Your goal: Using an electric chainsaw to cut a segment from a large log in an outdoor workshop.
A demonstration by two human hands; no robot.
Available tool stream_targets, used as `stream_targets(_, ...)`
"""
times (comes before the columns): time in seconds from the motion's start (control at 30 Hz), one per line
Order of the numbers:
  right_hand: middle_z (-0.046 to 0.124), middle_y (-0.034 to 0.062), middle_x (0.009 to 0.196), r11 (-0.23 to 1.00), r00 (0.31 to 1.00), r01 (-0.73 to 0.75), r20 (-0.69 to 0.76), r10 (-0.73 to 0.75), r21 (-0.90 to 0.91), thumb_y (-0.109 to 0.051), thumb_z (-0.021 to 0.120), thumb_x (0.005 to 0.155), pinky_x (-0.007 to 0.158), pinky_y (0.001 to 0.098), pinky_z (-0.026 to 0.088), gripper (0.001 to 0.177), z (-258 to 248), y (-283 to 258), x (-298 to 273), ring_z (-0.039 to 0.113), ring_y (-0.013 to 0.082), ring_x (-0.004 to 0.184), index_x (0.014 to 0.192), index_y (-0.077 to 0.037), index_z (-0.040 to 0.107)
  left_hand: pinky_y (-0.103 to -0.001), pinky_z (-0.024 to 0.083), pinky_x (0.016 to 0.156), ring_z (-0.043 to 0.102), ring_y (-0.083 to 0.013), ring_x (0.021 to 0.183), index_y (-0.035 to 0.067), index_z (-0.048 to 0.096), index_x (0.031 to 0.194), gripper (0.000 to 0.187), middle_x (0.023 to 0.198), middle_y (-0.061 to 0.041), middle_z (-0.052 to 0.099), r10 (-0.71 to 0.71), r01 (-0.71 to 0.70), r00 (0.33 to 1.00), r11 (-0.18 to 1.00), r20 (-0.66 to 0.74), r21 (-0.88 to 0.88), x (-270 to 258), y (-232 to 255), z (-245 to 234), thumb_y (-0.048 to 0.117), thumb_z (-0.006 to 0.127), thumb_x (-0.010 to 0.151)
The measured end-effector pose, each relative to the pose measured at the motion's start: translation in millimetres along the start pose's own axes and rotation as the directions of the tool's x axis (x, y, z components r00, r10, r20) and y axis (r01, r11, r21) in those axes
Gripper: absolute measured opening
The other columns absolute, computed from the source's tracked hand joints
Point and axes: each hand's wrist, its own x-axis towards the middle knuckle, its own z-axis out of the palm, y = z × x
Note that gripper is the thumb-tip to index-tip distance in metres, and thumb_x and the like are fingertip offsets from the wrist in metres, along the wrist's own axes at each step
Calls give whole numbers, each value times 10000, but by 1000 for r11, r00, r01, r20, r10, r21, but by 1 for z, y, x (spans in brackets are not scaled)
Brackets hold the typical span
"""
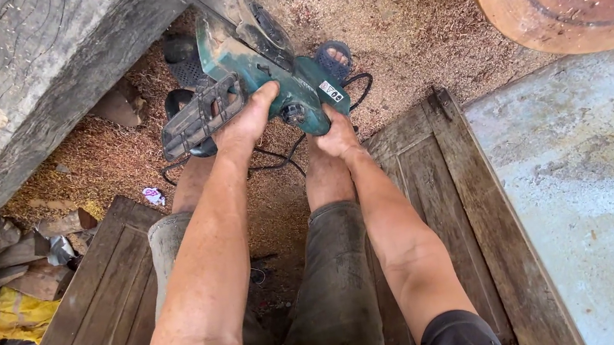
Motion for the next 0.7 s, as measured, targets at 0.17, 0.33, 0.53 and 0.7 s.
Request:
stream_targets(0.17, 725, 210, 1175, 1000, 1000, 11, -13, -11, -26, -254, 757, 793, 971, 394, 539, 498, 0, 1, 9, 691, 342, 1127, 1246, -75, 654, -435, 232, 1239, 359, -309, 1498, 157, 481, 1514, 1002, 1600, -121, 431, -42, 42, 998, 999, 39, -4, 12, -4, 9, 766, 569, 724)
stream_targets(0.33, 688, 190, 1278, 991, 992, -118, 41, 121, -59, -314, 763, 790, 1041, 374, 498, 599, -4, -6, 17, 647, 331, 1215, 1325, -88, 614, -461, 126, 1239, 221, -320, 1533, 156, 359, 1567, 1028, 1650, -131, 290, -25, 33, 996, 996, 85, -88, 37, -22, 29, 798, 529, 781)
stream_targets(0.53, 658, 220, 1322, 998, 999, -20, 33, 22, -67, -298, 763, 793, 1071, 370, 472, 666, 4, 10, 27, 615, 347, 1261, 1373, -27, 579, -451, 158, 1255, 257, -311, 1540, 167, 389, 1569, 1020, 1663, -102, 325, 2, 4, 998, 996, 65, -91, 34, -18, 26, 783, 533, 769)
stream_targets(0.7, 671, 207, 1292, 998, 998, -53, 13, 53, -32, -276, 765, 795, 1054, 364, 487, 655, 6, 5, 21, 638, 329, 1234, 1367, -22, 573, -443, 145, 1263, 244, -320, 1542, 158, 392, 1567, 1023, 1658, -124, 316, -9, 15, 997, 997, 74, -81, 38, -20, 22, 780, 553, 773)
